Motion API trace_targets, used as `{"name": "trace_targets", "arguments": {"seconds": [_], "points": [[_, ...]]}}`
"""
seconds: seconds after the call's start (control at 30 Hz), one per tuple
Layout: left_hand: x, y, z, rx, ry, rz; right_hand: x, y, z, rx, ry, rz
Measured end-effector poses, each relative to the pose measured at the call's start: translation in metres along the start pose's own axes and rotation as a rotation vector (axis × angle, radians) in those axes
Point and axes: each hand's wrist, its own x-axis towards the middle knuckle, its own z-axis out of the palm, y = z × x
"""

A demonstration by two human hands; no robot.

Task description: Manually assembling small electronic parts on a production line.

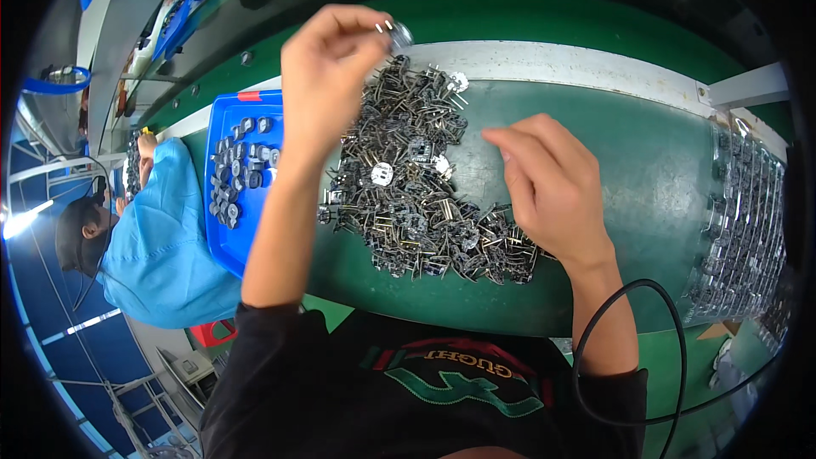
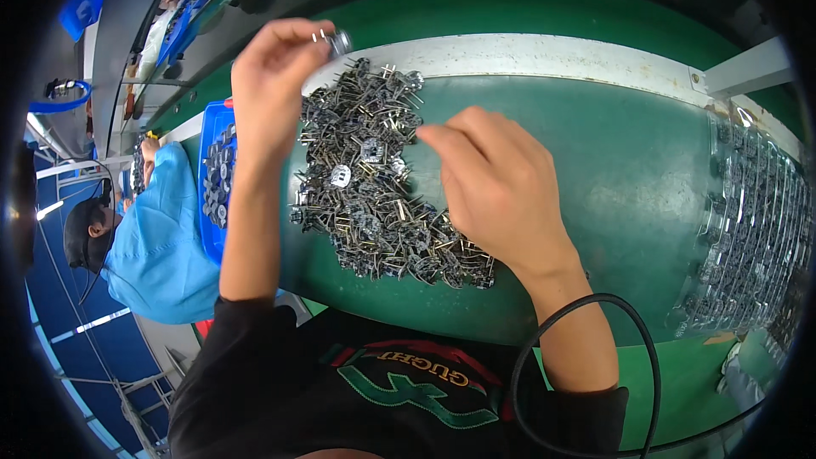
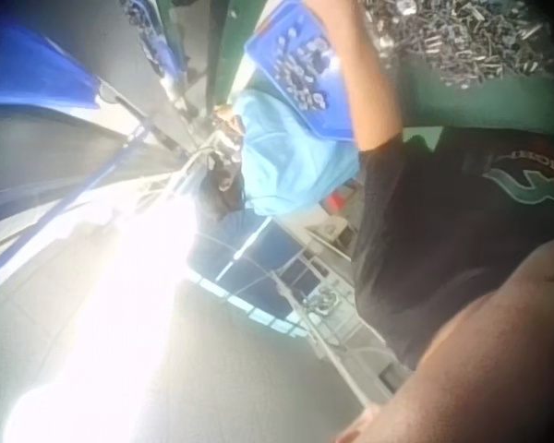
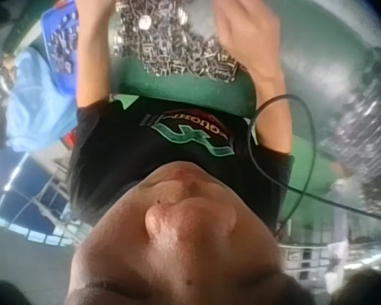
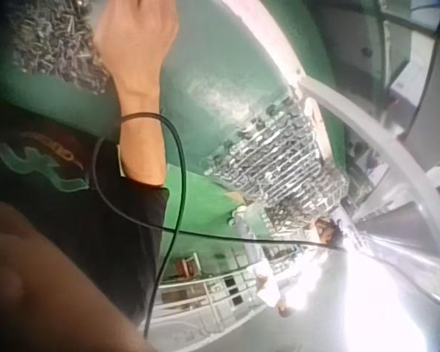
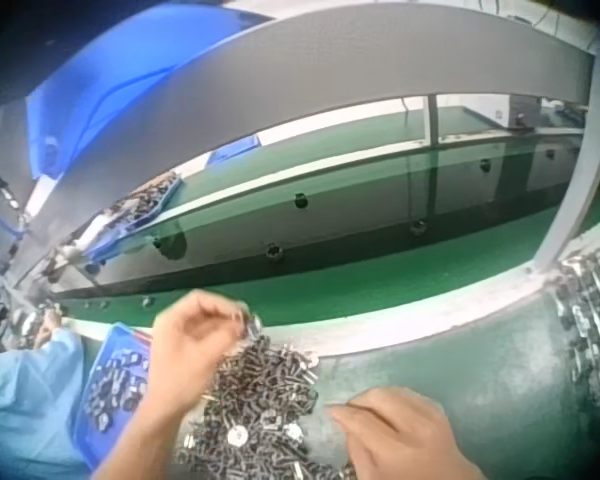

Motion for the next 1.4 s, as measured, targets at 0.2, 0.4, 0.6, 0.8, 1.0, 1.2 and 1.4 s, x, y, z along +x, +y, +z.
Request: {"name": "trace_targets", "arguments": {"seconds": [0.2, 0.4, 0.6, 0.8, 1.0, 1.2, 1.4], "points": [[0.1, -0.086, -0.052, 0.397, 0.101, 0.05, -0.003, -0.011, 0.003, -0.117, -0.319, -0.04], [0.114, -0.127, -0.059, 0.578, 0.208, 0.037, -0.003, -0.013, 0.006, -0.192, -0.429, -0.064], [0.102, -0.084, -0.079, 0.862, 0.255, 0.004, -0.001, -0.014, -0.001, -0.109, -0.333, -0.06], [0.091, -0.136, -0.176, 1.205, 0.269, -0.147, 0.002, -0.012, 0.005, 0.083, -0.083, -0.049], [0.084, -0.131, -0.178, 1.151, 0.188, -0.05, 0.002, -0.004, 0.002, -0.033, -0.135, -0.001], [0.028, -0.052, -0.116, 0.34, 0.175, -0.066, 0.004, -0.007, 0.0, -0.205, -0.29, 0.021], [-0.048, -0.007, -0.039, -0.358, -0.025, -0.217, 0.002, 0.005, 0.0, -0.214, -0.175, 0.087]]}}
